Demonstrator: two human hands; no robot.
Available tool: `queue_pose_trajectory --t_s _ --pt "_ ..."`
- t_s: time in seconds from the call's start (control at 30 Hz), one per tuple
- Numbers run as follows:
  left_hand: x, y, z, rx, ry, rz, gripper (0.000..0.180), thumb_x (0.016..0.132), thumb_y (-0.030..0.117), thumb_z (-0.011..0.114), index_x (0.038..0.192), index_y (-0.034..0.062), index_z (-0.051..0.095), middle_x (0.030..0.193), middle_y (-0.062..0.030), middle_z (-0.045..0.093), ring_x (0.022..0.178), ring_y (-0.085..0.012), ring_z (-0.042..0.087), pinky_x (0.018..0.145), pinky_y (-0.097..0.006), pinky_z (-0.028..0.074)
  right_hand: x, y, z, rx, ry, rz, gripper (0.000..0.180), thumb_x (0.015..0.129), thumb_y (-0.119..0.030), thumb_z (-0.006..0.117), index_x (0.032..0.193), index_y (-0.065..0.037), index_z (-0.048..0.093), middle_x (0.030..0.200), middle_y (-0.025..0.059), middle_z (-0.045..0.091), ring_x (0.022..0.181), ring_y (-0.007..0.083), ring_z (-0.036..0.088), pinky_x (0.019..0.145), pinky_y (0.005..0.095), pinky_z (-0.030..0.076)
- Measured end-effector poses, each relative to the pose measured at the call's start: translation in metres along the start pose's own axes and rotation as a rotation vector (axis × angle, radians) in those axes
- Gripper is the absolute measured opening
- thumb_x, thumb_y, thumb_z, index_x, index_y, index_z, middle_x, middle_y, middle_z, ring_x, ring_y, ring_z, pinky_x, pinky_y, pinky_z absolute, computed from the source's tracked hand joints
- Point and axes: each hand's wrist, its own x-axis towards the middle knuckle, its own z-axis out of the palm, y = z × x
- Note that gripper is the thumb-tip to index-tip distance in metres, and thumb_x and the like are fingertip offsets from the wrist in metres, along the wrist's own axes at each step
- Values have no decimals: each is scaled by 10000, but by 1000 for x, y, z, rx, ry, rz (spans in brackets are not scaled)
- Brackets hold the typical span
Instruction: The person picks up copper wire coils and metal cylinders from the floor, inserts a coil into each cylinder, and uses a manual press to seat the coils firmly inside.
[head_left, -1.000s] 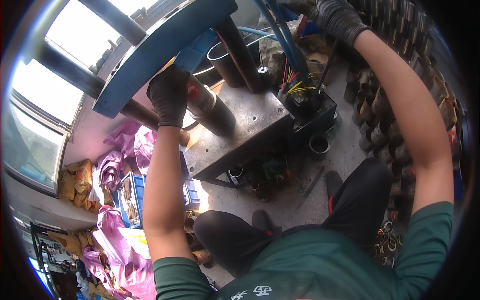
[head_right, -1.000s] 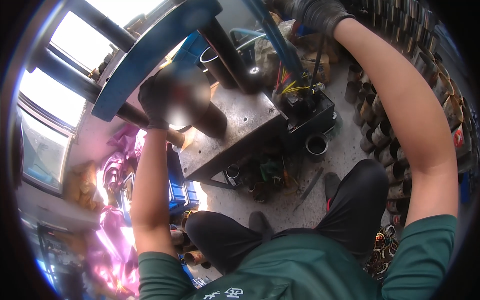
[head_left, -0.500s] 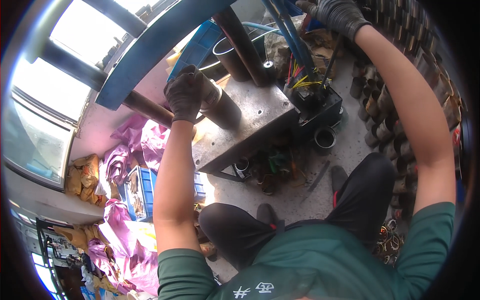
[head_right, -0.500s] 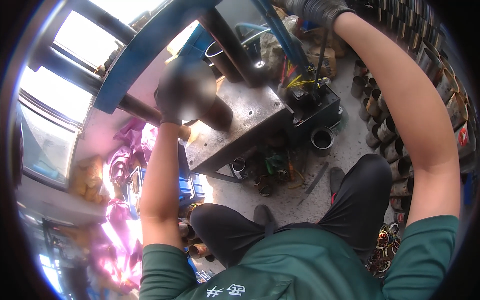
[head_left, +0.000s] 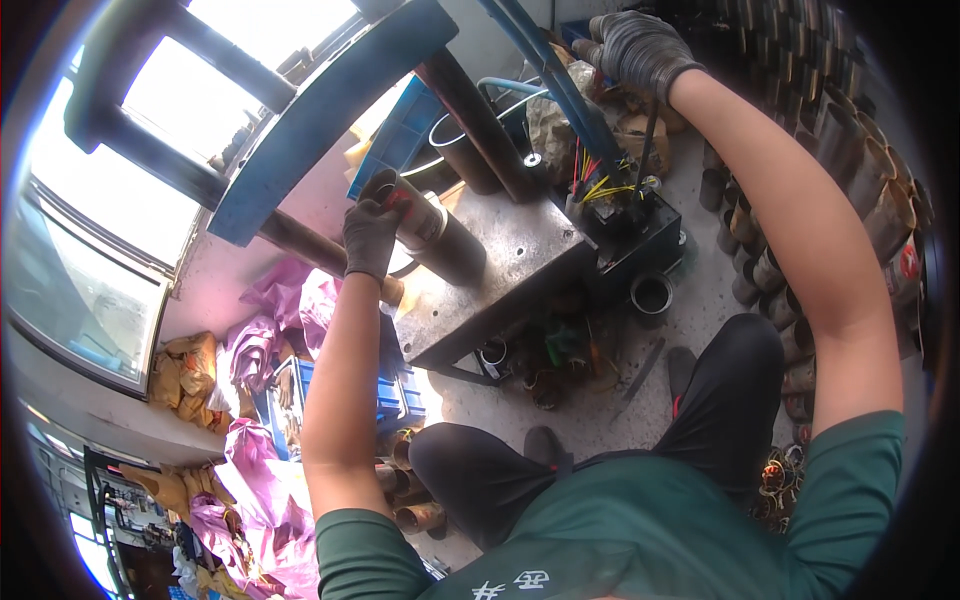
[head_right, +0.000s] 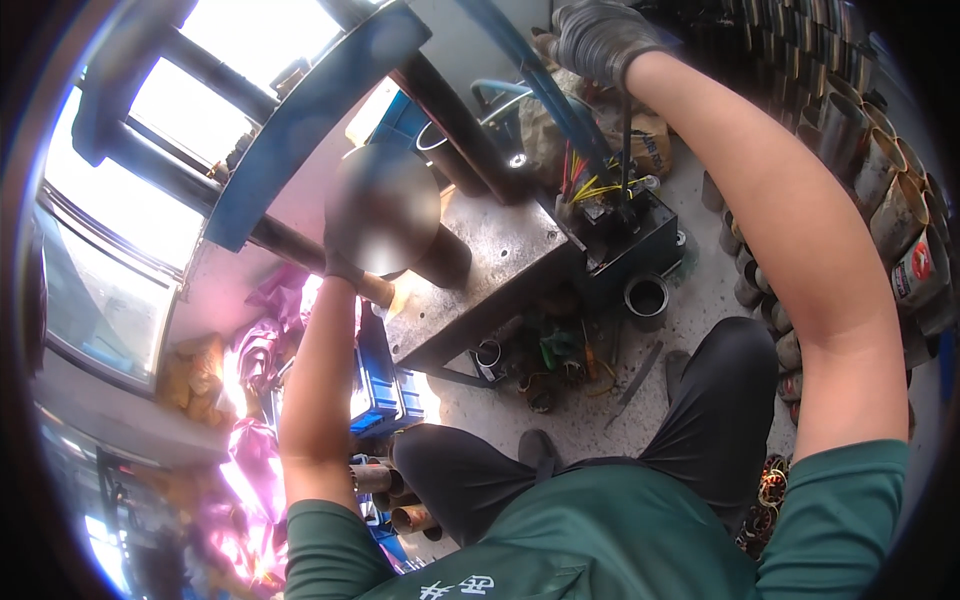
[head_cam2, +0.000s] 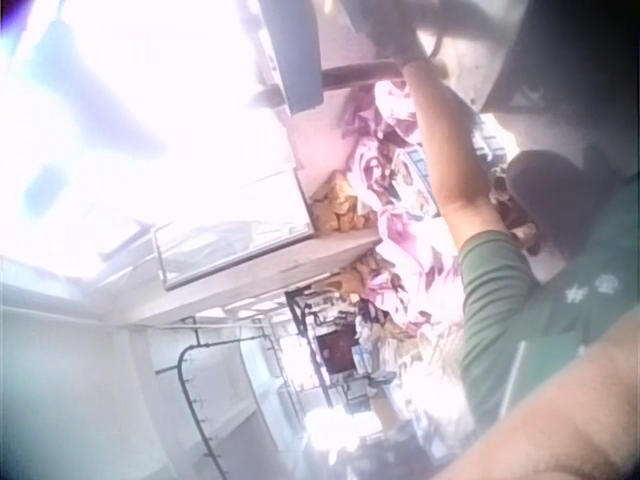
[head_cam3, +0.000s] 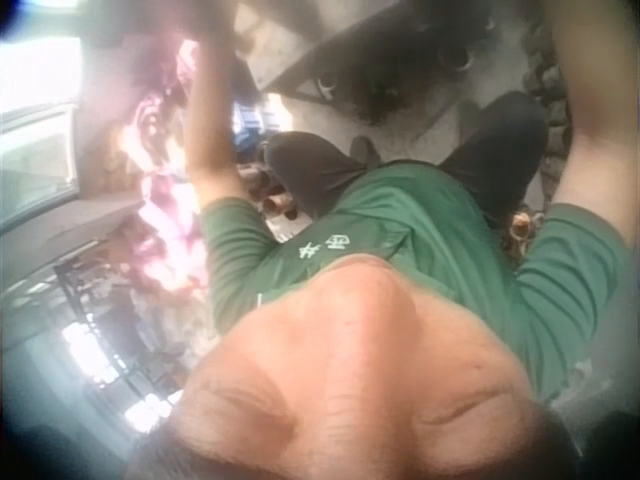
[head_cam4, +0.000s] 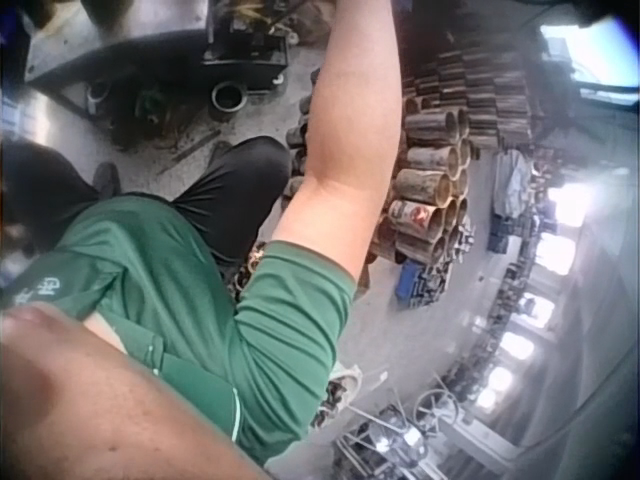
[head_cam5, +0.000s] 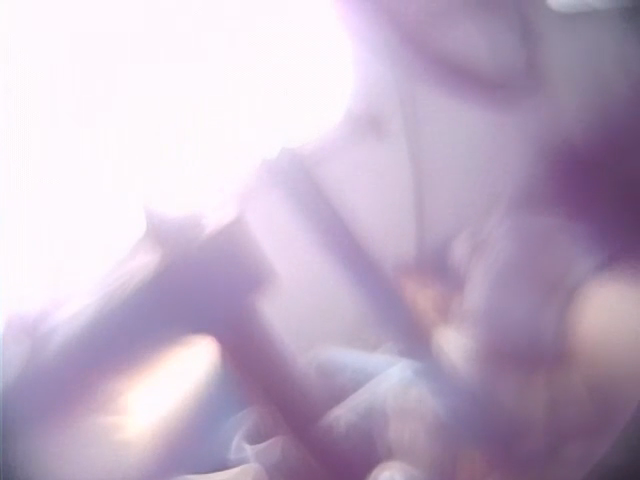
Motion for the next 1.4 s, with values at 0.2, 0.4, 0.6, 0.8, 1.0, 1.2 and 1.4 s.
queue_pose_trajectory --t_s 0.2,0.4,0.6,0.8,1.0,1.2,1.4 --pt "8 5 -11 -300 46 -71 349 783 354 875 949 54 804 982 -151 790 926 -272 763 863 -367 570 9 4 14 -16 0 66 415 1029 -492 604 1017 -102 748 945 147 762 927 296 747 893 462 577" --pt "8 44 -10 -284 66 -175 282 784 275 892 870 31 782 927 -130 794 831 -214 744 809 -336 566 8 24 21 -50 9 113 387 1028 -477 603 1024 -119 752 939 143 755 925 313 734 887 466 561" --pt "4 6 -7 -619 97 -321 374 750 287 928 728 14 675 819 -141 756 758 -227 720 754 -345 570 9 14 21 -11 -56 96 414 1027 -498 593 1096 -126 762 962 149 761 941 334 736 891 473 571" --pt "-3 103 -56 -1294 26 -15 276 777 113 837 1034 55 754 1249 -154 686 1118 -248 680 897 -343 581 3 27 32 -30 19 101 701 957 -746 526 1164 -114 749 1063 144 771 1012 297 740 973 440 558" --pt "-37 110 -69 -735 381 156 388 756 5 819 1131 77 746 1296 -134 677 1191 -306 664 989 -391 563 -29 48 15 194 -46 40 1026 853 -958 365 1237 -83 738 1144 173 746 1102 352 705 1033 463 522" --pt "-152 65 -31 -1013 654 -299 646 871 115 840 1465 25 605 1372 -91 645 1211 -211 618 1026 -369 531 -155 17 -33 189 -167 -320 331 859 -191 758 1121 7 717 1197 190 700 1097 385 656 952 485 527" --pt "-188 -15 7 -272 429 -820 423 728 339 958 761 49 652 750 -91 708 698 -222 674 735 -379 557 -182 -52 -29 265 -167 -723 307 833 -92 760 1121 -18 687 1137 175 707 1007 392 686 916 498 538"
